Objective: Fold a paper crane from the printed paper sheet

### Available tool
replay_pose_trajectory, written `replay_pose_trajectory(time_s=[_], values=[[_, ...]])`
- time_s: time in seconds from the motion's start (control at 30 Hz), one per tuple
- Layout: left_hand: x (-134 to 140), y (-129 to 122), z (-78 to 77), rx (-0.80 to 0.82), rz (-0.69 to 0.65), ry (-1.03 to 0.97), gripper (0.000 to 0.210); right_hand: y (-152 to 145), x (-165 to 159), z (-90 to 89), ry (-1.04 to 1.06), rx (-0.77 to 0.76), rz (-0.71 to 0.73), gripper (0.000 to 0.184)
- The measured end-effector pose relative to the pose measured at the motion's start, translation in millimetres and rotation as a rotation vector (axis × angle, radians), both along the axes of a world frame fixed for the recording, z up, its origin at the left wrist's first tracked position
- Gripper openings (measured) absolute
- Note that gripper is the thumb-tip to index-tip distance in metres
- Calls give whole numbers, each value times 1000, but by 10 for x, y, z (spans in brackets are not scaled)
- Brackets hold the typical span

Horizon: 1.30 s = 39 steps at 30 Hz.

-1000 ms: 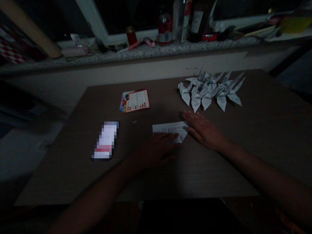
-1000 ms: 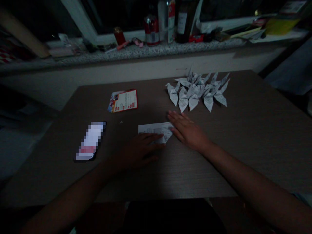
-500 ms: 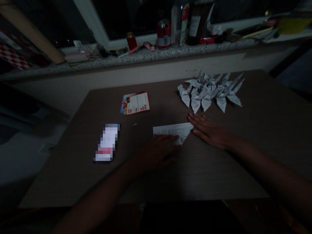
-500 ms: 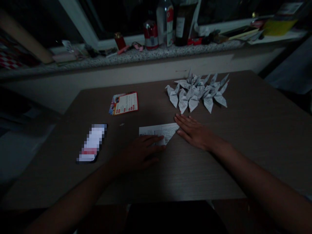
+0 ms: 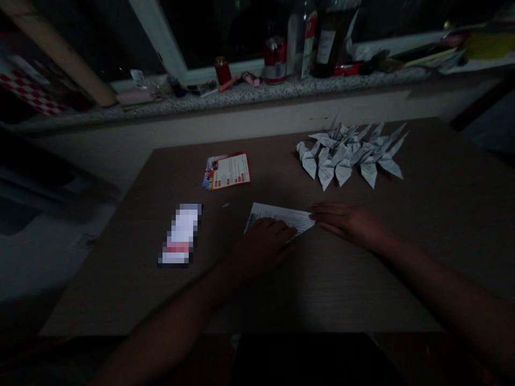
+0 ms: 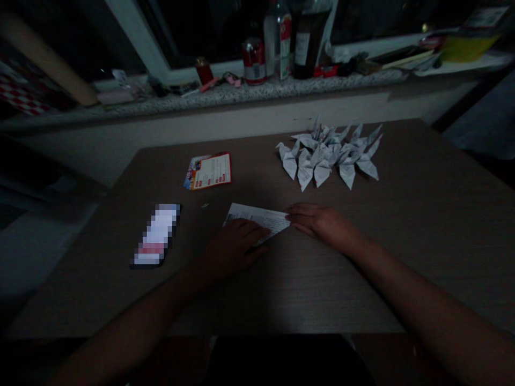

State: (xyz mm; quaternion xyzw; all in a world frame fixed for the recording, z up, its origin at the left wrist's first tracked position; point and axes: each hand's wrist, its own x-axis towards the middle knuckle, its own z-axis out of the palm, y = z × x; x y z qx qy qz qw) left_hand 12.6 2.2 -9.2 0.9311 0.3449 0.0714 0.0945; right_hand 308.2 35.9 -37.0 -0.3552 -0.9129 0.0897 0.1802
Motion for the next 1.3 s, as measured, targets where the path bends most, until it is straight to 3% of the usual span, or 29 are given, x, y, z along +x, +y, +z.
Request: replay_pose_trajectory(time_s=[0.23, 0.4, 0.47, 0.63, 0.7, 0.83, 1.03, 1.13, 1.3], values=[[17, 30, -10, 32, 66, 36, 22, -107, -123, 87, 72, 38, -22, 31], [-16, 45, 40, 54, 144, -11, 21, -162, -178, 157, 259, -90, -46, 29], [-39, 50, 56, 24, 182, -85, 21, -148, -144, 153, 330, -145, -39, 36], [-79, 61, 82, -146, 287, -439, 15, -67, -95, 76, 330, -222, -2, 74], [-84, 61, 103, -242, 353, -567, 14, -46, -131, 52, 337, -245, -33, 63], [-75, 62, 148, -430, 460, -758, 18, -46, -220, 88, 447, -238, -32, 21], [-46, 87, 128, -463, 575, -961, 26, -139, -273, 232, 581, -298, -297, 23], [-61, 123, 75, -415, 584, -881, 23, -141, -293, 223, 623, -343, -362, 32], [-98, 167, -53, -279, 466, -589, 12, -66, -285, 70, 549, -383, -361, 36]])
